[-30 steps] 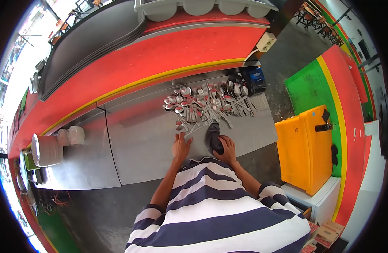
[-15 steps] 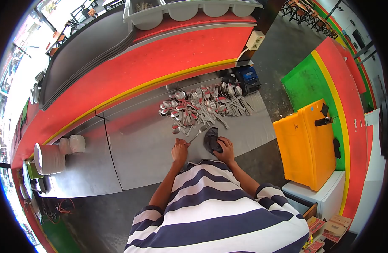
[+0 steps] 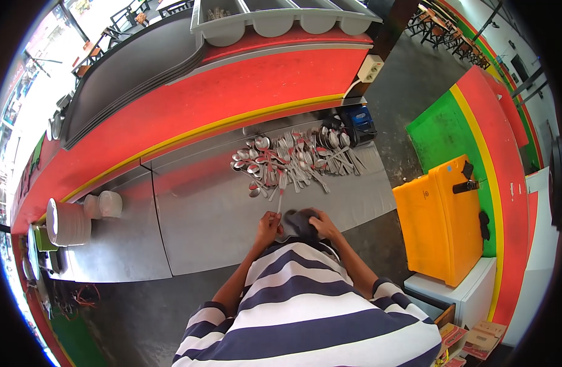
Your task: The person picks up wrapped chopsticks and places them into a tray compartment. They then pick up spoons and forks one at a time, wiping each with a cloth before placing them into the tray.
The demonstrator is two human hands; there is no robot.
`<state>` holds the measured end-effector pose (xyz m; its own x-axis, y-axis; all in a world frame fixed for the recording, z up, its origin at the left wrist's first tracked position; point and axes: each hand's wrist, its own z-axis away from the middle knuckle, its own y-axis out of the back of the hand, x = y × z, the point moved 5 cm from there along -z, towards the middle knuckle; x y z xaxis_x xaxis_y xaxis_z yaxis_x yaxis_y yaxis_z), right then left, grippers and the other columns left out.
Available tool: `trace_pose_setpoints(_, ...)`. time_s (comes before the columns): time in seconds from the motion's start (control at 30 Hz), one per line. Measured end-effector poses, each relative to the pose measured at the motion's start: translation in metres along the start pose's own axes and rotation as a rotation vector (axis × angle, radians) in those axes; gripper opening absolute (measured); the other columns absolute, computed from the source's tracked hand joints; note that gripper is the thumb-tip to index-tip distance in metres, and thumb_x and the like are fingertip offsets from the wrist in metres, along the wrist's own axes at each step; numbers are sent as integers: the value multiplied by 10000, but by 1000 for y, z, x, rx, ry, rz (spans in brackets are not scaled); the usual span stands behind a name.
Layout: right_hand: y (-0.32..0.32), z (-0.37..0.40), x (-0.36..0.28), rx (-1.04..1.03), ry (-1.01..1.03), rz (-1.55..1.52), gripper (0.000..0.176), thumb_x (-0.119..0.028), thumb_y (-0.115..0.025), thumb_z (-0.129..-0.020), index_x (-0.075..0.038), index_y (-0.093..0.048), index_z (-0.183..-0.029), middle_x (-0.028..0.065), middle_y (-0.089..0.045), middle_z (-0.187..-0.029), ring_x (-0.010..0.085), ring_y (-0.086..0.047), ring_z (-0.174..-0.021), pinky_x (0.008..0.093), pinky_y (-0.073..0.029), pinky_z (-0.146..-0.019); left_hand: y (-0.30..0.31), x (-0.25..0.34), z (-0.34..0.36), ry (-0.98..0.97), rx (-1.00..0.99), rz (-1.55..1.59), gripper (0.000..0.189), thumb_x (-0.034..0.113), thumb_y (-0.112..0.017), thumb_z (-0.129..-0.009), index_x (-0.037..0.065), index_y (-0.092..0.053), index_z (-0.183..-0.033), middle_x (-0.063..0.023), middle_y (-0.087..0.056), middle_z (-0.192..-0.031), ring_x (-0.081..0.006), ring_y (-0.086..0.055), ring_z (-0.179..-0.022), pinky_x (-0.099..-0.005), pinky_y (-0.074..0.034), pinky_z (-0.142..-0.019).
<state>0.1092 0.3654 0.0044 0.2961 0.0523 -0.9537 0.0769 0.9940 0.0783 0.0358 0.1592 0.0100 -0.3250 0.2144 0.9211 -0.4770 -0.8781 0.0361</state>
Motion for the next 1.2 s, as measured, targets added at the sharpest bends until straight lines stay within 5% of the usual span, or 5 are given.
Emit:
trace_pose_setpoints(0.17, -53, -3, -49, 66, -32, -221, 349, -254, -623, -952, 0, -554, -1181, 53, -636, -977, 117, -571, -941, 258, -464, -825, -8, 5, -9, -381, 102, -87, 216, 172, -595, -949, -14, -534, -1042, -102, -606, -604, -161, -587, -509, -332, -458, -490)
trace_pose_setpoints(0.5, -6, -30, -42, 594, -12, -322, 289, -212, -755, -841, -11, -556, -905, 52, -625, -789, 99, -567, -671, 272, -457, -590, -36, 44, 38, -241, -182, -180, 186, 166, -542, -981, -18, -519, -975, -88, -570, -581, -144, -531, -511, -338, -409, -488)
trace_pose_setpoints(0.87, 93, -53, -41, 1015, 50, -318, 447, -305, -773, -794, 6, -559, -1033, 115, -634, -992, 210, -620, -876, 335, -491, -755, -30, 59, 74, -209, -276, -142, 205, 189, -540, -997, -14, -542, -1025, -34, -528, -581, -93, -465, -501, -290, -368, -473)
trace_pose_setpoints(0.97, 94, -51, -45, 979, -10, -746, 438, -337, -680, -863, -18, -587, -1149, 122, -652, -1038, 232, -650, -940, 345, -530, -809, -26, 68, 78, -184, -213, -73, 210, 199, -539, -1005, -11, -552, -1013, -5, -487, -578, -79, -429, -494, -278, -350, -469)
trace_pose_setpoints(1.2, -10, -26, -92, -189, -36, -1180, 680, -493, -596, -914, -21, -443, -1378, 180, -608, -1253, 313, -622, -1123, 444, -469, -1009, -25, 79, 52, -188, -235, 298, 377, 378, -444, -1049, 64, -513, -852, 64, -322, -589, -55, -279, -488, -248, -257, -453)
